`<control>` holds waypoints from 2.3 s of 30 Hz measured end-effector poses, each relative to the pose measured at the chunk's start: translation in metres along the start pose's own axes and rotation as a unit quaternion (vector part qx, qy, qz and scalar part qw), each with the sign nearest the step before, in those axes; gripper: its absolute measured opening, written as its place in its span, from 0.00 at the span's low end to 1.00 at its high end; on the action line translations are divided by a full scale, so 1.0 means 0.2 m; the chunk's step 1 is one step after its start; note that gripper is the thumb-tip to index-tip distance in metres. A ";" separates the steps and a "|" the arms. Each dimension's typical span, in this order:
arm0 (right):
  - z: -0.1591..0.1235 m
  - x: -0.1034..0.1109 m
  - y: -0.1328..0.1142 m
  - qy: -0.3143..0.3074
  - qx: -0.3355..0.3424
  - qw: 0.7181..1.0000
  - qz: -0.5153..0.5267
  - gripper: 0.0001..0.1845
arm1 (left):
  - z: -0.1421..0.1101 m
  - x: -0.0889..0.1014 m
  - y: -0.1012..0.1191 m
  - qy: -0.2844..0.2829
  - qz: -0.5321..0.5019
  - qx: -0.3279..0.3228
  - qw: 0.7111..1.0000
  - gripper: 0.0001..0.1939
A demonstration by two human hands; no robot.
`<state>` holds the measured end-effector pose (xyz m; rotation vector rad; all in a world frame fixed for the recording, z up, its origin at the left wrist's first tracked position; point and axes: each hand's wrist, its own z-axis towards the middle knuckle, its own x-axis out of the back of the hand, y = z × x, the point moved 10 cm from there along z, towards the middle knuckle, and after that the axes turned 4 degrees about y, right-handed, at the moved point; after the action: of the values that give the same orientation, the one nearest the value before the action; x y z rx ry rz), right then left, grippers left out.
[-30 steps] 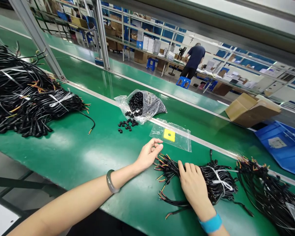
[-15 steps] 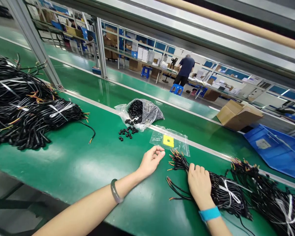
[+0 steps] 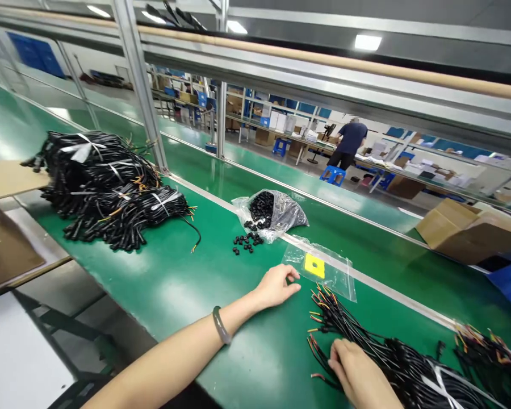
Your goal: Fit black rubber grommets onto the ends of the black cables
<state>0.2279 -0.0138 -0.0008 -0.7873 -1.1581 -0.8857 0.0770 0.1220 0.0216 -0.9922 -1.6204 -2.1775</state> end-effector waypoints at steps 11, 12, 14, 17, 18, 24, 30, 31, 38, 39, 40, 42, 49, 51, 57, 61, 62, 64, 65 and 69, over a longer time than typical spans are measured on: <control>0.04 0.16 0.04 0.164 -0.099 0.963 0.189 0.09 | 0.09 0.48 -0.34 0.094 0.287 0.073 0.950 0.10; 0.03 0.17 0.04 0.179 -0.103 0.960 0.190 0.10 | 0.10 0.45 -0.32 0.089 0.288 0.057 0.952 0.10; 0.02 0.17 0.04 0.194 -0.114 0.955 0.191 0.10 | 0.13 0.36 -0.24 0.070 0.277 0.014 0.958 0.11; 0.01 0.18 0.03 0.210 -0.124 0.951 0.192 0.10 | 0.19 0.19 -0.07 0.026 0.245 -0.067 0.967 0.12; 0.01 0.19 0.02 0.215 -0.125 0.949 0.195 0.09 | 0.22 0.13 0.00 0.013 0.236 -0.092 0.967 0.13; 0.02 0.23 -0.01 0.230 -0.132 0.940 0.215 0.10 | 0.37 -0.16 0.19 -0.043 0.218 -0.171 0.960 0.16; 0.02 0.20 -0.01 0.215 -0.147 0.942 0.213 0.09 | 0.43 -0.27 0.16 -0.075 0.207 -0.183 0.958 0.11; 0.02 0.19 -0.01 0.212 -0.150 0.942 0.213 0.09 | 0.43 -0.27 0.15 -0.078 0.198 -0.183 0.960 0.10; 0.02 0.17 0.00 0.206 -0.163 0.936 0.233 0.09 | 0.45 -0.21 0.13 -0.057 0.083 -0.142 0.985 0.08; 0.02 0.17 0.01 0.210 -0.166 0.933 0.239 0.09 | 0.44 -0.19 0.13 -0.045 0.059 -0.125 0.989 0.08; 0.02 0.17 0.01 0.214 -0.169 0.930 0.245 0.09 | 0.43 -0.17 0.13 -0.033 0.031 -0.105 0.993 0.08; 0.01 0.18 0.02 0.227 -0.170 0.925 0.253 0.08 | 0.36 -0.14 0.12 -0.024 -0.028 -0.059 0.998 0.09; 0.00 0.26 -0.01 0.269 -0.144 0.921 0.242 0.08 | -0.03 -0.29 0.03 -0.125 -0.454 0.232 0.851 0.05; 0.01 0.28 -0.03 0.272 -0.131 0.922 0.242 0.08 | -0.12 -0.33 0.04 -0.144 -0.538 0.283 0.781 0.03; 0.01 0.30 -0.03 0.257 -0.121 0.924 0.256 0.07 | -0.20 -0.36 0.05 -0.168 -0.567 0.287 0.753 0.09; 0.01 0.29 -0.03 0.242 -0.126 0.927 0.258 0.08 | -0.20 -0.37 0.04 -0.171 -0.561 0.284 0.759 0.16; 0.01 0.29 -0.02 0.238 -0.129 0.928 0.256 0.09 | -0.21 -0.36 0.04 -0.172 -0.560 0.282 0.760 0.17; 0.00 0.28 -0.02 0.229 -0.139 0.930 0.252 0.10 | -0.21 -0.36 0.05 -0.173 -0.555 0.276 0.766 0.21; 0.00 0.27 -0.01 0.224 -0.144 0.930 0.252 0.10 | -0.21 -0.35 0.05 -0.171 -0.550 0.273 0.770 0.22; 0.00 0.26 0.01 0.220 -0.161 0.928 0.253 0.11 | -0.19 -0.32 0.06 -0.159 -0.528 0.246 0.797 0.24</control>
<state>0.2371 -0.0223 0.0502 -1.0304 -0.3816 -0.7656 0.1170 0.0700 -0.0174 -0.2577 -3.2500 -1.8505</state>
